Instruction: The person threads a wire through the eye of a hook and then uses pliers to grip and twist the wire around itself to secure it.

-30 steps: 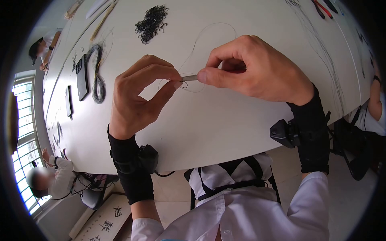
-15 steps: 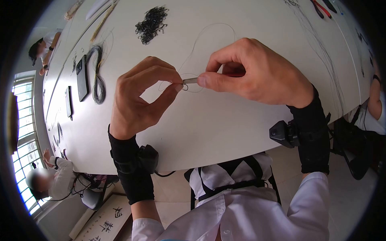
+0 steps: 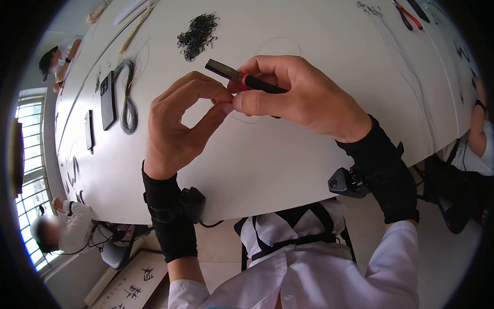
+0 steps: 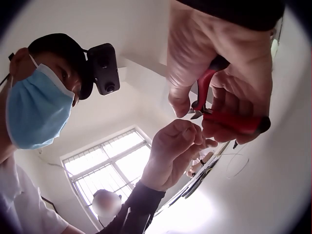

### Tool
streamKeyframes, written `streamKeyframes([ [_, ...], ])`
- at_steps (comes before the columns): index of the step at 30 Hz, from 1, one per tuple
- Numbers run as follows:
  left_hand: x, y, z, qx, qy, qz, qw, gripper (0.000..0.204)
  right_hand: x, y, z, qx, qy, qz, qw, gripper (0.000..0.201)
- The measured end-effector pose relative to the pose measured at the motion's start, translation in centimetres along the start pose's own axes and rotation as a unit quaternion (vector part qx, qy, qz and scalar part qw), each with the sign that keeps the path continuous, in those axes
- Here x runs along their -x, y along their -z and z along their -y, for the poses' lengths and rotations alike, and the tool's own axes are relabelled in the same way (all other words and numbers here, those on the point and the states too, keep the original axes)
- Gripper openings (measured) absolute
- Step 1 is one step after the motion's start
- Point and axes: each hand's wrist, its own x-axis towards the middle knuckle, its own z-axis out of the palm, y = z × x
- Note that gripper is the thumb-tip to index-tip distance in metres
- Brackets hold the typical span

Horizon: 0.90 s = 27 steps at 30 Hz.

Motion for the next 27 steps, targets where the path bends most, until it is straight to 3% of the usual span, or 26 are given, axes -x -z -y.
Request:
streamKeyframes([
  [4,0.0,0.4,-0.1,-0.007,-0.002,0.026,1.000,0.017,0.0,0.0,-0.5,-0.029,-0.001,-0.011,1.000,0.028],
  [7,-0.3,-0.1,-0.1,-0.004,-0.014,-0.060,0.998,0.022,-0.3,0.0,-0.7,-0.055,0.004,-0.023,0.998,0.027],
  [9,-0.5,-0.7,1.3,0.037,-0.026,-0.178,0.983,0.020,-0.5,0.0,-0.8,-0.070,0.011,-0.039,0.997,0.027],
  [11,-0.1,-0.6,1.0,0.053,0.002,-0.207,0.977,0.014,-0.4,-0.2,-0.8,-0.082,0.021,-0.056,0.995,0.027],
  [14,0.0,-1.1,-0.2,0.124,0.104,-0.186,0.969,0.010,-0.3,-0.3,-0.6,-0.111,0.027,-0.072,0.991,0.029],
  [17,-0.1,-1.9,-0.6,0.182,0.156,-0.137,0.961,0.010,-0.1,-0.3,-0.3,-0.167,0.002,-0.070,0.984,0.031],
  [27,-0.1,-2.6,-0.9,0.364,0.162,-0.115,0.910,0.019,0.1,-0.2,-0.3,-0.267,-0.016,-0.023,0.963,0.033],
])
